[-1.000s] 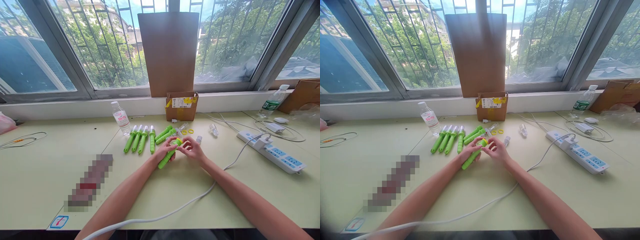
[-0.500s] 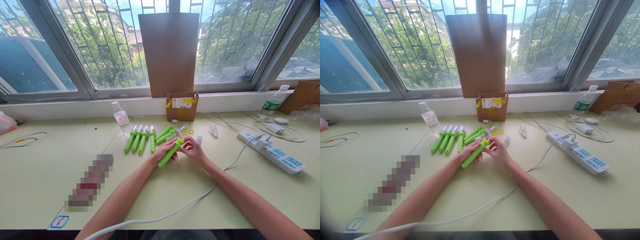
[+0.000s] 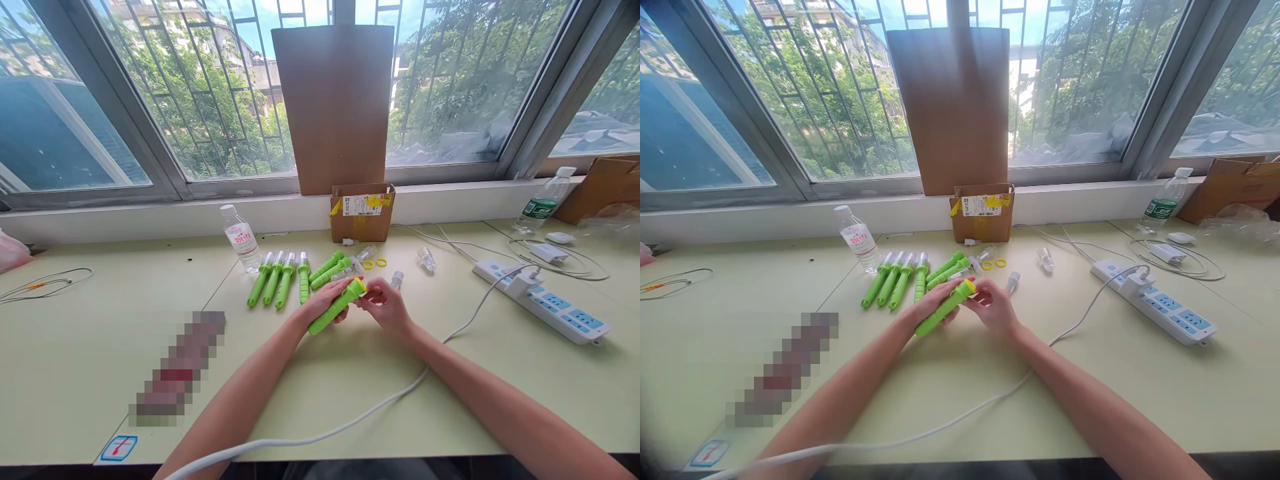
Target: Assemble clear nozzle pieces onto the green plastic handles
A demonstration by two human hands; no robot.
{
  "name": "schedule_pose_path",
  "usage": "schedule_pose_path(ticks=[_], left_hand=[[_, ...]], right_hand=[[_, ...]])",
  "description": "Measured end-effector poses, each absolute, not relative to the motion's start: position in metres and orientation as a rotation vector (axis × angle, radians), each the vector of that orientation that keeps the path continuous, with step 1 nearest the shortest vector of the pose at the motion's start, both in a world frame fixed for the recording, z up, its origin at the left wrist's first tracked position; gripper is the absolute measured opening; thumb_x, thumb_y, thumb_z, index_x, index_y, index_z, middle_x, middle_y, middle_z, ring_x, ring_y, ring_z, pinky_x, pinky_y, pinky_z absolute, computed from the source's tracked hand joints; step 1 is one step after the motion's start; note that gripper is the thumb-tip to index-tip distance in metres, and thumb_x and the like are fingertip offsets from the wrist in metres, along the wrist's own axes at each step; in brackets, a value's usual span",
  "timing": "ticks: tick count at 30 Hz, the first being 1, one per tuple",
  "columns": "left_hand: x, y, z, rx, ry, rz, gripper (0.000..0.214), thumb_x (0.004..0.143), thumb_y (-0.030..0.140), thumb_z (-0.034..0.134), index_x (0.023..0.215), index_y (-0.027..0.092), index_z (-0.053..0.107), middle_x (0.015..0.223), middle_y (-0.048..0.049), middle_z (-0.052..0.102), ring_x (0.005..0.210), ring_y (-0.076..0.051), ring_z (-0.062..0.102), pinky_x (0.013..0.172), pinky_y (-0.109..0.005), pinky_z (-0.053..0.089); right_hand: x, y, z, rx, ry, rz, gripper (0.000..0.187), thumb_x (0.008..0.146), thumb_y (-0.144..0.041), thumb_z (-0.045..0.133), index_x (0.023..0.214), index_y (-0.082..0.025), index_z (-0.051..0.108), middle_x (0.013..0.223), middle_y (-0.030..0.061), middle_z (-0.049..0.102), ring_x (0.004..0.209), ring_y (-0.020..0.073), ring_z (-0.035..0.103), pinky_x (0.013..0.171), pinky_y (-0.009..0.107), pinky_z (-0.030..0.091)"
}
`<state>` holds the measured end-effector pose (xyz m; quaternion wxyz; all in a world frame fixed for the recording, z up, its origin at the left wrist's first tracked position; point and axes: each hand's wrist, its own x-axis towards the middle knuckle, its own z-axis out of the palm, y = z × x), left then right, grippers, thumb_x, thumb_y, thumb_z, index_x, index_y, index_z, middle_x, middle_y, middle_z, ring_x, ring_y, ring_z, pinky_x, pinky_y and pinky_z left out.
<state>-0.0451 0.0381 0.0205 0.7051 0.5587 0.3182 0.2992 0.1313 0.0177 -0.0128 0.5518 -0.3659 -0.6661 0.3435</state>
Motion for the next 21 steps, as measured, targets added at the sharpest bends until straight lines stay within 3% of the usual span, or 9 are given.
schedule_pose_path(ticks=[3, 9, 13, 17, 21], left_hand=[[-0.047, 0.038, 0.025, 1.295, 0.775, 0.677, 0.060, 0.083, 0.062, 0.049, 0.124, 0.018, 0.051, 0.066, 0.0005, 0.061, 0.033, -0.008, 0.049, 0.032, -0.019, 0.035], [-0.047, 0.036, 0.025, 1.413, 1.025, 0.691, 0.057, 0.078, 0.069, 0.048, 0.085, 0.014, 0.060, 0.064, -0.0051, 0.064, 0.043, -0.014, 0.059, 0.038, -0.021, 0.043], [-0.039, 0.034, 0.017, 1.532, 1.026, 0.903, 0.049, 0.079, 0.063, 0.051, 0.075, 0.015, 0.056, 0.057, -0.0015, 0.061, 0.040, -0.011, 0.055, 0.038, -0.020, 0.041], [-0.034, 0.032, 0.011, 1.614, 0.980, 0.970, 0.041, 0.072, 0.054, 0.066, 0.067, 0.016, 0.052, 0.057, -0.0007, 0.061, 0.038, -0.010, 0.053, 0.036, -0.019, 0.037], [-0.034, 0.031, 0.013, 1.619, 0.988, 0.942, 0.042, 0.074, 0.054, 0.064, 0.066, 0.014, 0.058, 0.055, -0.0015, 0.060, 0.036, -0.010, 0.052, 0.035, -0.020, 0.035]], right_hand=[[0.130, 0.014, -0.012, -0.838, -1.542, 0.771, 0.032, 0.074, -0.045, 0.071, 0.082, -0.024, 0.048, 0.075, 0.0005, 0.065, 0.065, 0.0186, 0.068, 0.059, 0.033, 0.058], [0.134, 0.019, -0.015, -0.905, -1.592, 0.666, 0.031, 0.074, -0.046, 0.070, 0.082, -0.024, 0.051, 0.075, 0.0011, 0.065, 0.066, 0.0194, 0.068, 0.053, 0.031, 0.057], [0.137, 0.024, -0.015, -0.924, -1.586, 0.646, 0.032, 0.075, -0.049, 0.069, 0.087, -0.024, 0.053, 0.080, 0.0025, 0.065, 0.066, 0.0193, 0.068, 0.054, 0.032, 0.058], [0.139, 0.023, -0.014, -0.896, -1.604, 0.635, 0.030, 0.077, -0.048, 0.067, 0.090, -0.024, 0.054, 0.085, 0.0038, 0.065, 0.066, 0.0188, 0.068, 0.054, 0.032, 0.058], [0.138, 0.022, -0.014, -0.909, -1.611, 0.632, 0.030, 0.078, -0.049, 0.066, 0.090, -0.024, 0.054, 0.086, 0.0039, 0.063, 0.065, 0.0179, 0.067, 0.052, 0.031, 0.058]])
